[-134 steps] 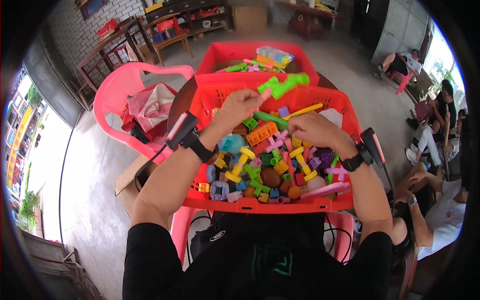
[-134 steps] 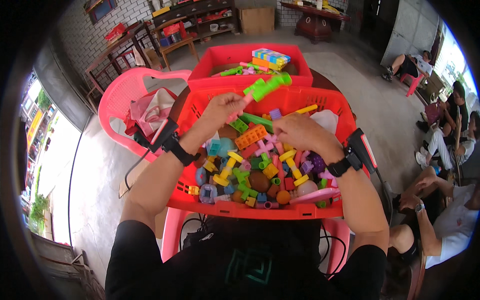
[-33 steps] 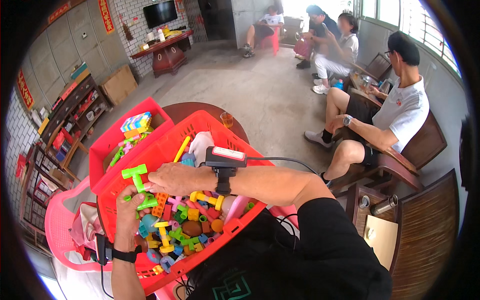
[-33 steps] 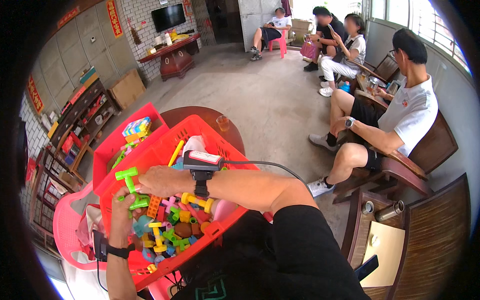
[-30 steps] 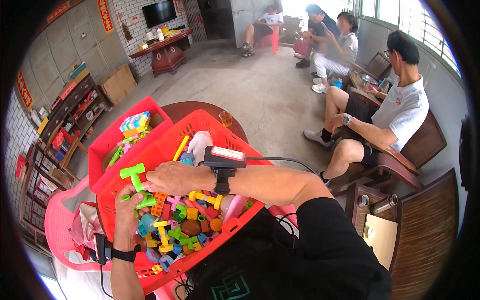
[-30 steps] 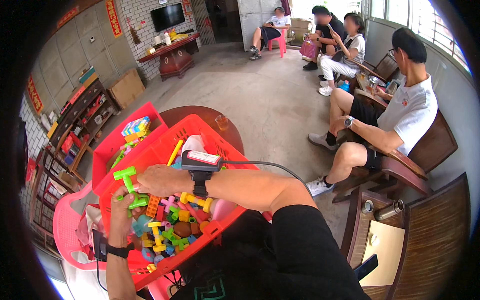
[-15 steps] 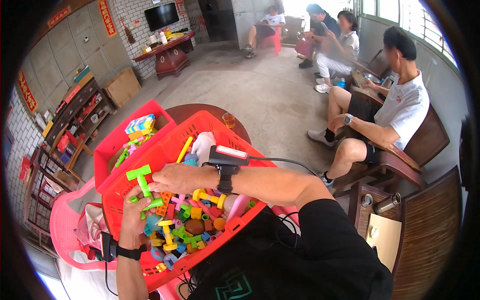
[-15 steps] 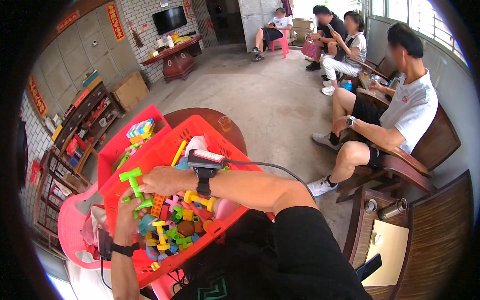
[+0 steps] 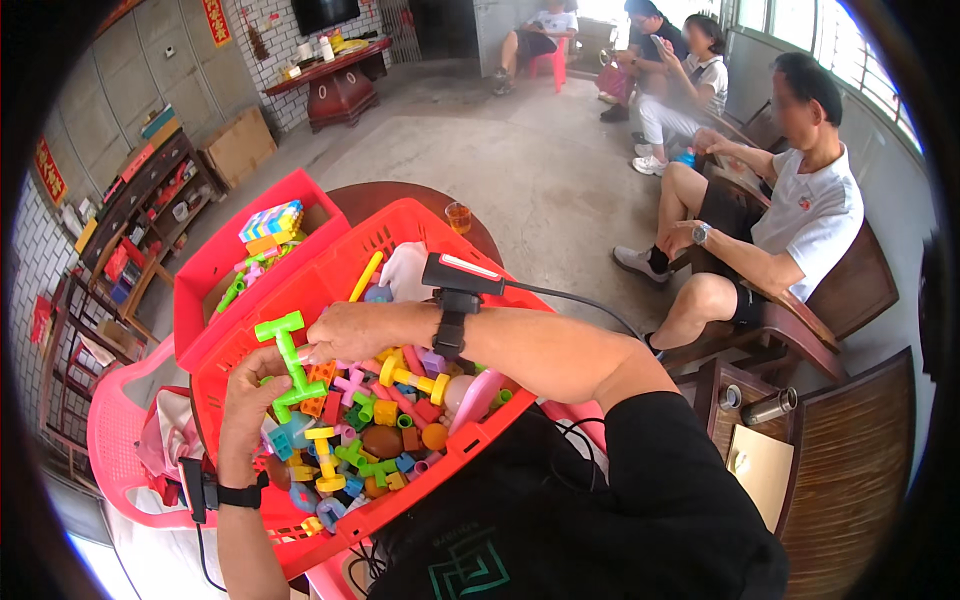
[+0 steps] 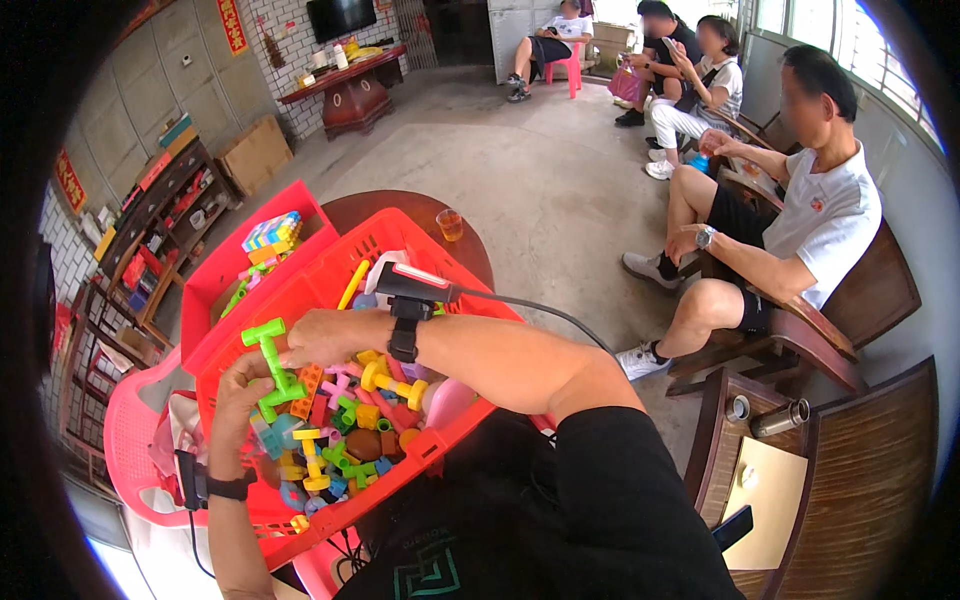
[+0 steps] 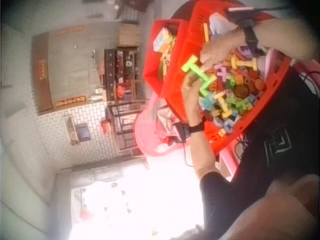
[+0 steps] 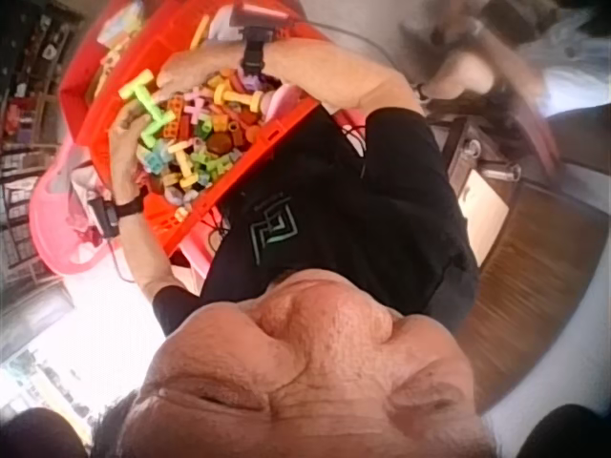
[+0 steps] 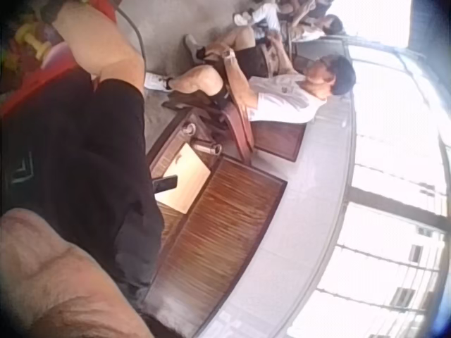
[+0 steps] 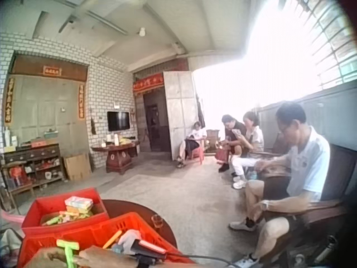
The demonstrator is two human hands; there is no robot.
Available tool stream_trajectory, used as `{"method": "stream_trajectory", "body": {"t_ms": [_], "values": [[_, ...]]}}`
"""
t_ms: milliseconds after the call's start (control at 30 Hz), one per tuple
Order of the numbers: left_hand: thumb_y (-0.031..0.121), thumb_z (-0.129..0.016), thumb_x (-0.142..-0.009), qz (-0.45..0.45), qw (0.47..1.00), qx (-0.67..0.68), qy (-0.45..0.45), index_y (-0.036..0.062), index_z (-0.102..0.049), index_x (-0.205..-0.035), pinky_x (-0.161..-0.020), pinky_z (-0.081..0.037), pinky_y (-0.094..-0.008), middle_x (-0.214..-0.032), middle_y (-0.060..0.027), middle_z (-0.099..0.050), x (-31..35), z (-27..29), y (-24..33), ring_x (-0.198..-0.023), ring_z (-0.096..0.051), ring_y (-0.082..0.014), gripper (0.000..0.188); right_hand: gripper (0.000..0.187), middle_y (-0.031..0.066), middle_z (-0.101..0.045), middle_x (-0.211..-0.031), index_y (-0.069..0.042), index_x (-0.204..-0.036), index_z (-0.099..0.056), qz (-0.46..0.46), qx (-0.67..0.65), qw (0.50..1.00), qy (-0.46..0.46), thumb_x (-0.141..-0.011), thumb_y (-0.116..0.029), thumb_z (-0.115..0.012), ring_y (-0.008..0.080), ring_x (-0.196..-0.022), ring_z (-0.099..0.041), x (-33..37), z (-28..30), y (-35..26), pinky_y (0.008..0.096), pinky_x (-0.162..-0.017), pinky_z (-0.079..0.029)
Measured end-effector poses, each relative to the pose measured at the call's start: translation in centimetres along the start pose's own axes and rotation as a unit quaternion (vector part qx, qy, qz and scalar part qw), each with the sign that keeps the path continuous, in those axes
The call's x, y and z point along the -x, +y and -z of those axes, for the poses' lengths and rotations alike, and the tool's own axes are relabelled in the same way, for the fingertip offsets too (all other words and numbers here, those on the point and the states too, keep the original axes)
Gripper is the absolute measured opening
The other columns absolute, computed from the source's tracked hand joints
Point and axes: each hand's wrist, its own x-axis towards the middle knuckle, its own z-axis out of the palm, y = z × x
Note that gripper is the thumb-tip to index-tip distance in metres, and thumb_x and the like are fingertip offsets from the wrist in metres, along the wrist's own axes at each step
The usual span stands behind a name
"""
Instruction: Sorting and connecting colorful plastic toy blocks from a red basket.
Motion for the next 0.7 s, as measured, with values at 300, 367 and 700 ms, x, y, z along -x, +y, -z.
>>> {"method": "stream_trajectory", "body": {"t_ms": [300, 367, 700], "values": [[0.012, -0.070, -0.070, 0.049, 0.995, -0.083, 0.011, 0.0016, -0.062, -0.093, -0.069, -0.045, -0.0281, -0.080, -0.0040, -0.061, 0.9, -0.9, 1.3, -0.076, -0.059, -0.0148, 0.026, 0.050, 0.0134, -0.057, -0.054, 0.003, -0.068, -0.060, -0.026, -0.026, 0.999, -0.016, -0.089, -0.039, -0.044, 0.0271, -0.053, -0.060, 0.6, -0.4, -0.6, 0.0397, -0.053, -0.047], [0.012, -0.068, -0.067, -0.140, 0.909, -0.383, 0.084, 0.0014, -0.058, -0.097, -0.074, -0.044, -0.0367, -0.087, -0.0123, -0.059, 1.1, -1.4, 0.8, -0.085, -0.059, -0.0274, 0.033, 0.050, 0.0123, -0.057, -0.054, 0.003, -0.070, -0.060, -0.111, -0.101, 0.987, -0.054, -0.090, -0.039, -0.044, 0.0247, -0.053, -0.060, 0.6, -0.3, -1.0, 0.0385, -0.051, -0.047], [0.013, -0.069, -0.064, -0.100, 0.817, -0.533, 0.198, 0.0003, -0.051, -0.095, -0.085, -0.037, -0.0460, -0.097, -0.0200, -0.055, 0.6, -3.4, 0.1, -0.097, -0.051, -0.0367, 0.038, 0.050, 0.0075, -0.053, -0.054, 0.002, -0.073, -0.054, -0.146, -0.263, 0.952, -0.049, -0.093, -0.042, -0.042, 0.0174, -0.043, -0.053, 0.6, -1.4, -2.5, 0.0301, -0.039, -0.042]]}}
